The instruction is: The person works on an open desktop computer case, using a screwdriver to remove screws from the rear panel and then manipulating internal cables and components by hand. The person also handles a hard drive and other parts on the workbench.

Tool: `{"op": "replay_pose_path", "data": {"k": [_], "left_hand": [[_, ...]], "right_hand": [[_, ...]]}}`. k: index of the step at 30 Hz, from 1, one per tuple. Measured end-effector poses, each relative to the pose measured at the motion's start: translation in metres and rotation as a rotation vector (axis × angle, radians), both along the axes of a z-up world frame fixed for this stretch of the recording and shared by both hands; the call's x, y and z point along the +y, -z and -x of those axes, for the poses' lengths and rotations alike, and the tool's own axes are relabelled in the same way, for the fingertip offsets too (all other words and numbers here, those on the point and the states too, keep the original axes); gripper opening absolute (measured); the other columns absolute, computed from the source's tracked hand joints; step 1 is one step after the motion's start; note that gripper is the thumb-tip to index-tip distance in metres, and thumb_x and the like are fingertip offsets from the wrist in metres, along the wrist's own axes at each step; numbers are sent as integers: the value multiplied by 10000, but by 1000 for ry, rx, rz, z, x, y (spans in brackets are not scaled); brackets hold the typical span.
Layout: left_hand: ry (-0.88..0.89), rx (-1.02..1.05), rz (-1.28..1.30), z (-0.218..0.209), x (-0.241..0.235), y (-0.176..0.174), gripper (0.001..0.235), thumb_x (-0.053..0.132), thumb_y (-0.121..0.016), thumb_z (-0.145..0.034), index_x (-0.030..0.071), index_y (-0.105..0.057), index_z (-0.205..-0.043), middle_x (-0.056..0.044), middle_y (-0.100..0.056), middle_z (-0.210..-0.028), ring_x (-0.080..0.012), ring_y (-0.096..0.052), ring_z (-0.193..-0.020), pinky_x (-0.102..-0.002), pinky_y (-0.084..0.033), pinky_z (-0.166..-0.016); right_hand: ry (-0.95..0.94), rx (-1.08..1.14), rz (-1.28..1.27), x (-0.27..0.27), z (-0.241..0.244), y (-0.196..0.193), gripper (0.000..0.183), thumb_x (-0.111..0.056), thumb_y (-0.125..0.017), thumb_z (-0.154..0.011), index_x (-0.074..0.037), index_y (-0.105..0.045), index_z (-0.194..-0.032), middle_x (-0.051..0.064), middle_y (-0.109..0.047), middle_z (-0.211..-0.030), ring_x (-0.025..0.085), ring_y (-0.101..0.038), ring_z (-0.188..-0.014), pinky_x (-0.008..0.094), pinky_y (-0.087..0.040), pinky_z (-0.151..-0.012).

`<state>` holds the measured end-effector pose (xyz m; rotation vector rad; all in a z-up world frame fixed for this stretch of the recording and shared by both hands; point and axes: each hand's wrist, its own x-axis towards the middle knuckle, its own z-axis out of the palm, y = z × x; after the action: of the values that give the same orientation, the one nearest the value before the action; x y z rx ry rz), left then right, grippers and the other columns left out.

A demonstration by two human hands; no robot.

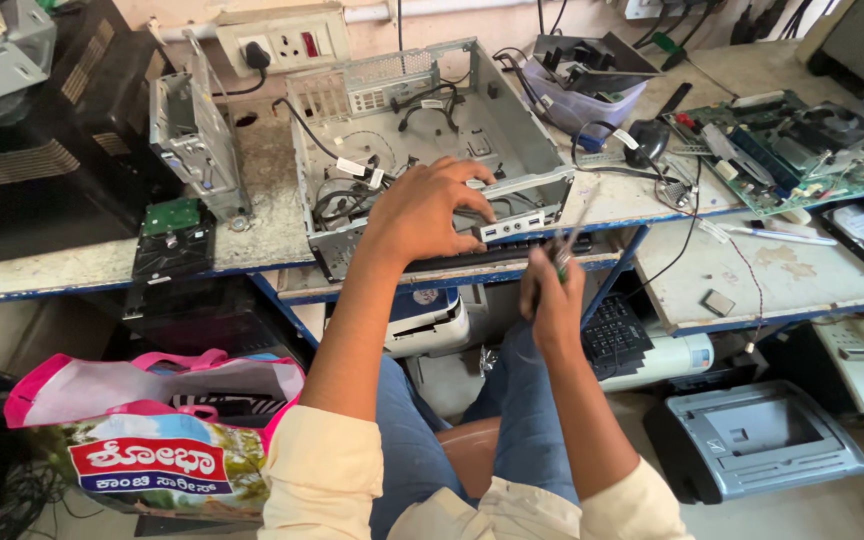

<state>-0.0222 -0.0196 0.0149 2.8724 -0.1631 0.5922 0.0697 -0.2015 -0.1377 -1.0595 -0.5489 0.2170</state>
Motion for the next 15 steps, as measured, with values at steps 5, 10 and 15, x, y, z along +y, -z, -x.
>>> {"op": "replay_pose_path", "data": {"k": [5, 10, 15], "left_hand": [[-68, 63, 45, -2, 0, 4, 358, 326, -907, -607, 248, -797, -939, 73, -658, -1326, -200, -611, -1227, -413, -481, -1000], [-40, -2, 39, -2, -2, 3, 376, 353, -930, -572, 245, -809, -911, 22, -673, -1292, -237, -604, -1221, -421, -490, -977], [-79, 37, 49, -3, -2, 4, 348, 361, -924, -571, 273, -820, -891, 20, -686, -1291, -225, -621, -1200, -403, -502, -972]], "right_hand": [[-21, -32, 302, -17, 21, 14, 141, -190, -596, -1008, -59, -637, -981, -47, -481, -594, 50, -404, -451, 226, -311, -408], [222, -328, 315, -19, 30, -9, 216, -146, -664, -997, -12, -697, -1163, -18, -533, -678, 71, -469, -563, 237, -387, -519], [409, -679, 315, -22, 32, -30, 242, -82, -730, -976, 28, -728, -1191, 42, -503, -781, 111, -476, -700, 260, -406, -635]]}}
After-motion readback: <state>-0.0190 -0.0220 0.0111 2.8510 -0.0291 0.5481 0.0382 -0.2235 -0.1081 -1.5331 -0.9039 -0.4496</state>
